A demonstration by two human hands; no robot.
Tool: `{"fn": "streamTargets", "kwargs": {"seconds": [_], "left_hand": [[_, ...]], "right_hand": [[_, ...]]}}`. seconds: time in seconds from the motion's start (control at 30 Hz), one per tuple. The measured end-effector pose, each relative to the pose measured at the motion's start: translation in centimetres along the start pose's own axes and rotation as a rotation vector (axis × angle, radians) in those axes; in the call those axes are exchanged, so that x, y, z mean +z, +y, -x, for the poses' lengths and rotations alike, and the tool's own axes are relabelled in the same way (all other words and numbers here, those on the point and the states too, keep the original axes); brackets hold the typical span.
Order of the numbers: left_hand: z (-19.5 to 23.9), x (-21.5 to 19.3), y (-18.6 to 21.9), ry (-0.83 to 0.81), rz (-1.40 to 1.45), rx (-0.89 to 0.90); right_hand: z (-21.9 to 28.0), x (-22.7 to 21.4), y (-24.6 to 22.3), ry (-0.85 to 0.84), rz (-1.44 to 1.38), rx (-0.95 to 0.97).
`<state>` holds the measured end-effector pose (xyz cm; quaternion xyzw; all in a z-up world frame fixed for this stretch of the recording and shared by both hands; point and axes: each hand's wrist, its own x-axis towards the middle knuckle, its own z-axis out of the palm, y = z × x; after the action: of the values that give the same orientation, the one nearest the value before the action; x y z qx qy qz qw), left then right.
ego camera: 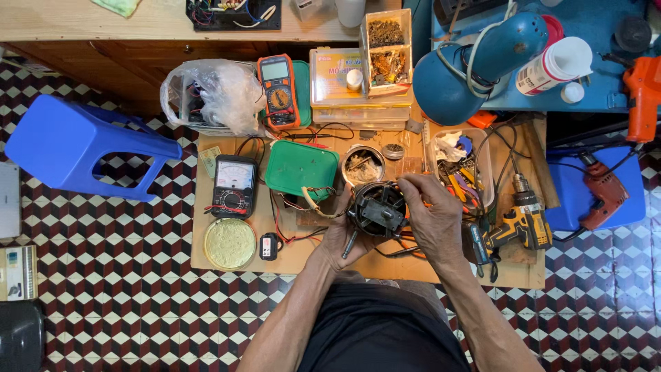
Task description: The person handles small metal parts and a cylindrical motor component on a cluttered workbench. They wipe the motor with a white cloth, rotate and inspect its internal parts, and use a multimeter probe to test electrical connections. The person also picks up and examines a small white plastic component.
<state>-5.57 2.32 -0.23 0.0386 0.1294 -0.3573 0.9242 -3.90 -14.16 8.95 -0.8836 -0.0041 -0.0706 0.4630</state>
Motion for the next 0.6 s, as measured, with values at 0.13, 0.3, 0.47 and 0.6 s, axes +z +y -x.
{"fn": "streamTargets", "kwargs": {"seconds": [0.13,0.3,0.47,0.6], "left_hand": [[0.0,-0.3,-0.2,0.042,-0.078,-0.038],[-0.1,-0.2,-0.9,0.058,-0.038,-0.093],[0.2,0.4,-1.6,0.035,-0.012,-0.095],[0.4,0.7,-1.6,0.019,-0.011,-0.103]], "right_hand": [[0.2,-0.1,0.3,0.017,0.053,-0.016],[0.4,-0.8,0.1,0.031,0.149,-0.195],[0.8,-1.1,-0.3,0.074,0.100,-0.162],[0.8,-0.8,-0.2,0.090,0.053,-0.058]]}}
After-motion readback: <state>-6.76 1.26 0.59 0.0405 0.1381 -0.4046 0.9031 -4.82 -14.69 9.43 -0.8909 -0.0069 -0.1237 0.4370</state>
